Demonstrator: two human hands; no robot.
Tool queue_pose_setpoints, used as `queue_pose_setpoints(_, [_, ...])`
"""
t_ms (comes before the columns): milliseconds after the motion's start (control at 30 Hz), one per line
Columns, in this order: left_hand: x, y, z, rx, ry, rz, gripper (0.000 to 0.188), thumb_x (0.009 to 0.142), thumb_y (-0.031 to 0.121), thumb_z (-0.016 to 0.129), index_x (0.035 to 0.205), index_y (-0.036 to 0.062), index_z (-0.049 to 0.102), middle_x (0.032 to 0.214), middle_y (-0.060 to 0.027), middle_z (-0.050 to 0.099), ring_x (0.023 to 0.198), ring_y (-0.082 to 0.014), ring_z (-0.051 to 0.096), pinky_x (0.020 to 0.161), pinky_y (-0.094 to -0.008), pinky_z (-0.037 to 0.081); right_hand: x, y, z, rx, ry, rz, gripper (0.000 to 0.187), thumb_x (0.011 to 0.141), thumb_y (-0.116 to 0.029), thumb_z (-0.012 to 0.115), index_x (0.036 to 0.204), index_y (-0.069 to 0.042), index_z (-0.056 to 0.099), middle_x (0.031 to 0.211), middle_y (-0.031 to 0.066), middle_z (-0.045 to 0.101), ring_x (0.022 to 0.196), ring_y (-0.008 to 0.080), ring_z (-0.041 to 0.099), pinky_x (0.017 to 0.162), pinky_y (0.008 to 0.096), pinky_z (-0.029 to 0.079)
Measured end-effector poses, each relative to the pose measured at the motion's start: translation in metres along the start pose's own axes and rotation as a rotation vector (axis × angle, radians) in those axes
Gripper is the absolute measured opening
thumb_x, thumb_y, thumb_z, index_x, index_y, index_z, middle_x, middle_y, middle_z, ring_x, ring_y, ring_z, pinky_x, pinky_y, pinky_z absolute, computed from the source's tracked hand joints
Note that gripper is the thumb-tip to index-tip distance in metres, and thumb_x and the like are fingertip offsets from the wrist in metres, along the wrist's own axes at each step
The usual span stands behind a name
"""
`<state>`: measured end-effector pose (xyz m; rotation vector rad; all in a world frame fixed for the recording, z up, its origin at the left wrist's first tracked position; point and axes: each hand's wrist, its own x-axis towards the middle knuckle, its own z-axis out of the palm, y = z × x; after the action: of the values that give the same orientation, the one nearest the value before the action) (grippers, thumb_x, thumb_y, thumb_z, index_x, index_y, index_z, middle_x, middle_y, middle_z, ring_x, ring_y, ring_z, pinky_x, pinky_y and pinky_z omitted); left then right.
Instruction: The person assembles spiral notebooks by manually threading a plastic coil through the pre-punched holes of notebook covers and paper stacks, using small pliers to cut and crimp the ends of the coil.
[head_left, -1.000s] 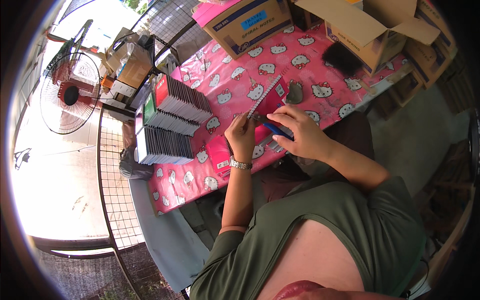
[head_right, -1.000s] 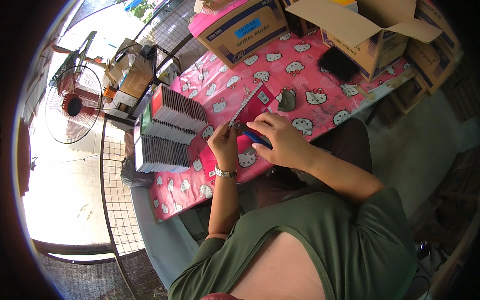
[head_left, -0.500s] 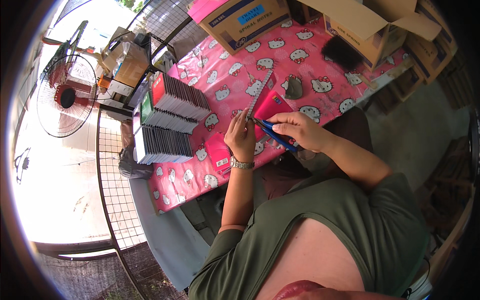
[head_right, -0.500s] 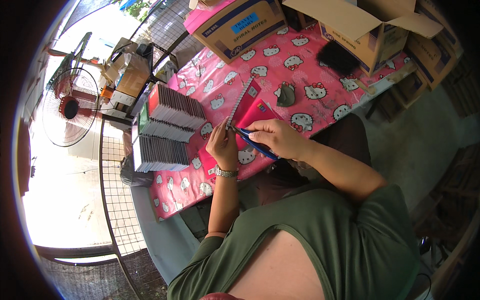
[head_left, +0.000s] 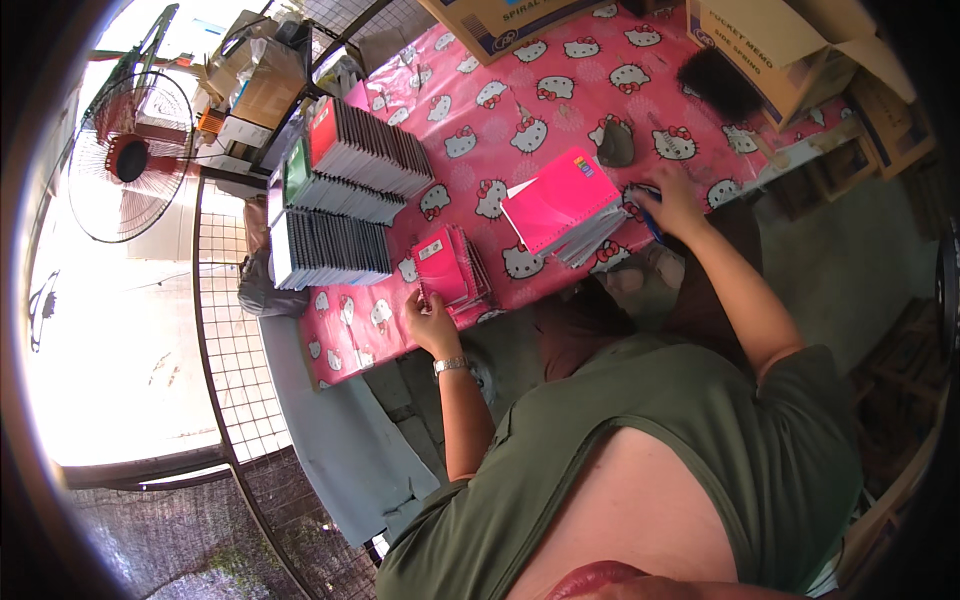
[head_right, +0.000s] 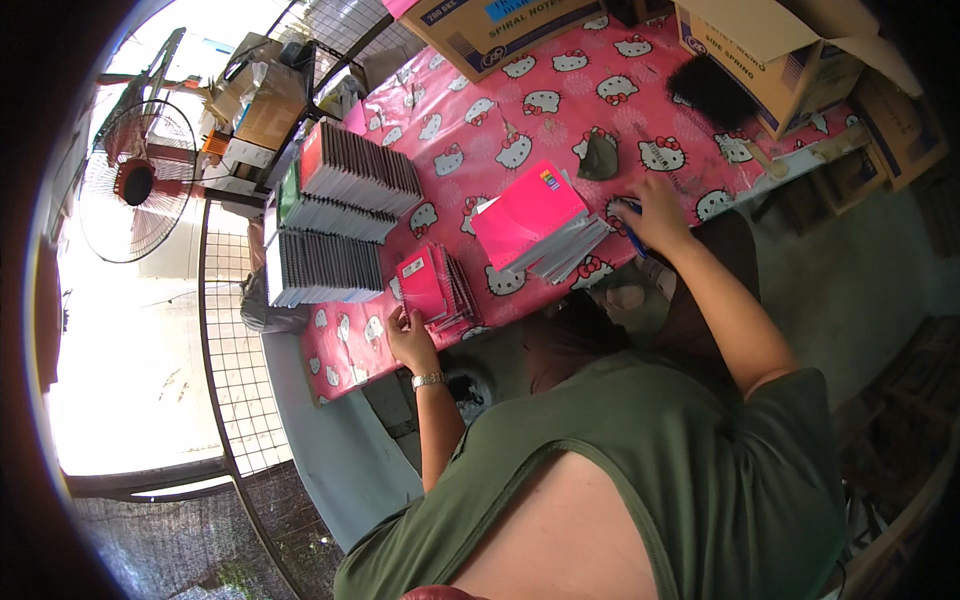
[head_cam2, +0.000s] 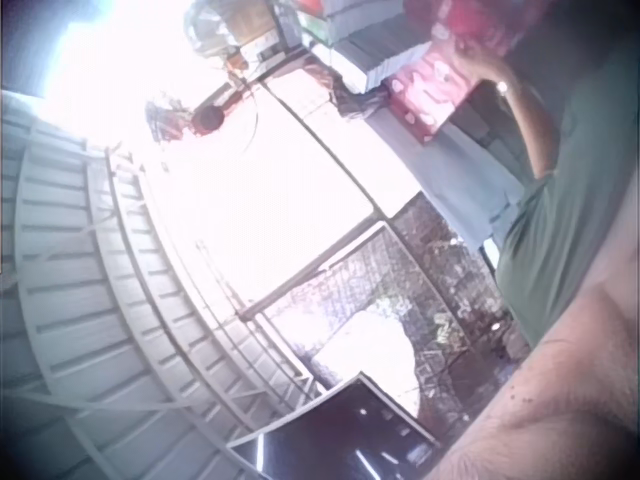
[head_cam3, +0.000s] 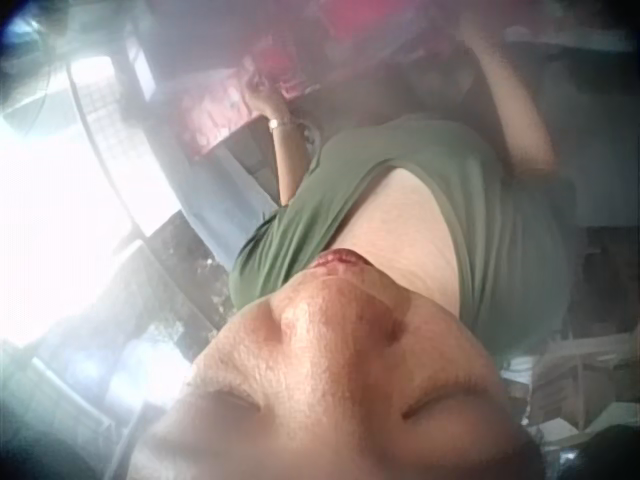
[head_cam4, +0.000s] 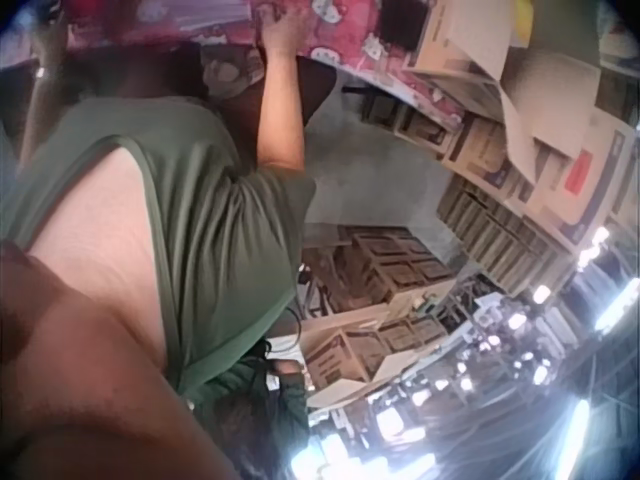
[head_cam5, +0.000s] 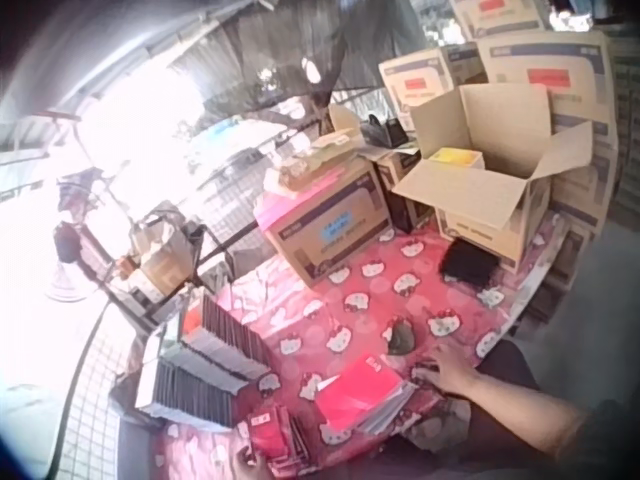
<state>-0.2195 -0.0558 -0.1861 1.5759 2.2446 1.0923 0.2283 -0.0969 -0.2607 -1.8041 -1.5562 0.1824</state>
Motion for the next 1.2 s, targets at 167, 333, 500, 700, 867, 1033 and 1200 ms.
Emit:
queue_pose_setpoints(167, [0.0,0.065,0.007,0.122,0.109,0.617,0.032,0.079,0.009,0.07,0.11,0.0063,0.068,0.112,-0.0132,0.065,0.106,-0.0338,0.058,0.094,-0.0458,0.045,0.058,0.057,0.003,-0.269,0.138,0.155,0.034,0.085,-0.025,0.07,0.112,-0.005,0.061,0.11,0.0182,0.061,0.105,0.0382,0.059,0.088,0.0485,0.05])
queue_pose_setpoints(333, [-0.055,0.221,0.008,-0.082,-0.395,1.175,0.032,0.078,0.014,0.075,0.109,0.0078,0.068,0.111,-0.0102,0.066,0.104,-0.0324,0.059,0.09,-0.0426,0.049,0.077,0.048,-0.01,-0.189,0.003,0.363,0.032,0.085,-0.014,0.067,0.115,-0.006,0.06,0.11,0.0194,0.061,0.102,0.039,0.061,0.087,0.0462,0.051])
queue_pose_setpoints(500, [-0.036,0.242,0.024,0.152,-0.78,1.13,0.026,0.078,0.021,0.077,0.101,0.0088,0.073,0.1,-0.0088,0.07,0.084,-0.0258,0.068,0.074,-0.0365,0.054,0.074,0.024,-0.065,-0.005,0.229,0.187,0.032,0.084,-0.007,0.062,0.116,-0.004,0.062,0.11,0.0216,0.061,0.107,0.0401,0.06,0.089,0.0466,0.051])
queue_pose_setpoints(700, [-0.012,0.253,0.023,0.074,-0.939,1.134,0.022,0.078,0.022,0.078,0.097,0.0094,0.075,0.09,-0.01,0.072,0.073,-0.0246,0.071,0.067,-0.0358,0.056,0.049,-0.032,-0.106,0.353,0.078,0.249,0.036,0.086,-0.008,0.059,0.121,-0.004,0.063,0.108,0.0181,0.066,0.098,0.0313,0.065,0.085,0.0387,0.052])
queue_pose_setpoints(867, [-0.025,0.254,0.024,0.163,-0.847,1.23,0.023,0.078,0.021,0.077,0.097,0.0092,0.075,0.09,-0.0096,0.071,0.075,-0.024,0.072,0.069,-0.0347,0.057,0.034,-0.063,-0.103,0.473,0.01,0.246,0.036,0.088,-0.008,0.058,0.123,-0.004,0.063,0.101,0.0119,0.069,0.09,0.023,0.067,0.081,0.0337,0.052])
queue_pose_setpoints(1033, [-0.01,0.258,0.021,0.08,-1.003,1.069,0.02,0.078,0.02,0.072,0.095,0.0101,0.076,0.094,-0.0117,0.072,0.078,-0.0297,0.07,0.073,-0.0394,0.057,0.028,-0.071,-0.1,0.601,-0.026,0.231,0.032,0.091,-0.01,0.059,0.123,-0.004,0.063,0.099,0.0102,0.069,0.087,0.0153,0.065,0.079,0.0294,0.051])
queue_pose_setpoints(1200, [-0.008,0.259,0.018,0.106,-0.922,1.132,0.027,0.08,0.017,0.068,0.105,0.0076,0.07,0.093,-0.0141,0.071,0.079,-0.0333,0.069,0.072,-0.0425,0.056,0.033,-0.099,-0.108,0.657,-0.084,0.219,0.026,0.096,-0.013,0.06,0.121,-0.006,0.065,0.097,0.0108,0.069,0.085,0.0158,0.065,0.076,0.0303,0.05])
